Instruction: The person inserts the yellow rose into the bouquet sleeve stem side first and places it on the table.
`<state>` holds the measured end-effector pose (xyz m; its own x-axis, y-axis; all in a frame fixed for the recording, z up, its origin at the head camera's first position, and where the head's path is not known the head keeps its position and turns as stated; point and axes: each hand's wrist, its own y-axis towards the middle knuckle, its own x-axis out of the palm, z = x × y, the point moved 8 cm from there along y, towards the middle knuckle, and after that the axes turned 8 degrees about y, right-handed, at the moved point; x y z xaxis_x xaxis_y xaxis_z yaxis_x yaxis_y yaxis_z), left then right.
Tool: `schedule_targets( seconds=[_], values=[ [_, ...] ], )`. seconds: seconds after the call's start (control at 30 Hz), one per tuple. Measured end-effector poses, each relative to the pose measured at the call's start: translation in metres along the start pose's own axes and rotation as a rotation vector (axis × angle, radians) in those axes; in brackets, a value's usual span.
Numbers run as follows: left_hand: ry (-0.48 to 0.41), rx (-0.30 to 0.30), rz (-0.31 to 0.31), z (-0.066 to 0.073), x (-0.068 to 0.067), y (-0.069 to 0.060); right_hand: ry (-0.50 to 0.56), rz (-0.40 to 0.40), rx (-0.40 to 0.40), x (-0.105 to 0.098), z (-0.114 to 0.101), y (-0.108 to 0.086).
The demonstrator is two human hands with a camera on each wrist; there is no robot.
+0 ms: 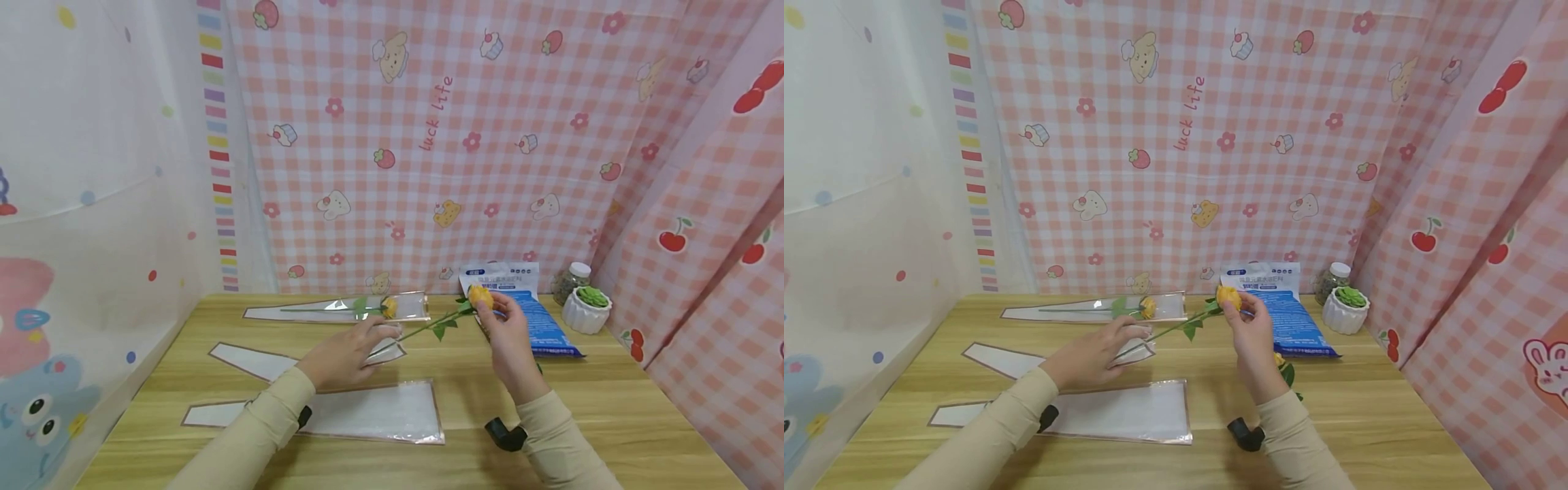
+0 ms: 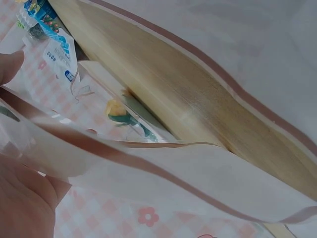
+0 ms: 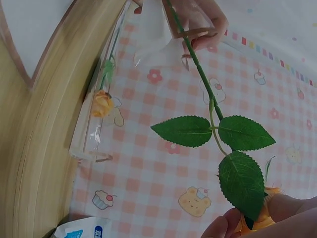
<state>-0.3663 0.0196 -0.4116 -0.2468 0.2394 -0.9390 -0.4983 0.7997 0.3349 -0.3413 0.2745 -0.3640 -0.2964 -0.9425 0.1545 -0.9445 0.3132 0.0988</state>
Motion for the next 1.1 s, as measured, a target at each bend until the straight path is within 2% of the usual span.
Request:
schedule_targets(
  seconds=[0.4, 0.73, 1.1],
  values=[
    [0.002, 0.02, 0.018, 0.001, 0.0, 0.001, 0.016, 0.02, 0.028, -0.008, 0.005, 0.002],
    [0.017, 0.014, 0.008, -0.001, 0.002, 0.002, 0.05, -0.02, 0.063, -0.006, 0.012, 0.002],
    [0.039, 0.013, 0.0, 0.001, -0.003, 0.002, 0.005, -0.056, 0.096, -0.006, 0.019, -0.003]
  ],
)
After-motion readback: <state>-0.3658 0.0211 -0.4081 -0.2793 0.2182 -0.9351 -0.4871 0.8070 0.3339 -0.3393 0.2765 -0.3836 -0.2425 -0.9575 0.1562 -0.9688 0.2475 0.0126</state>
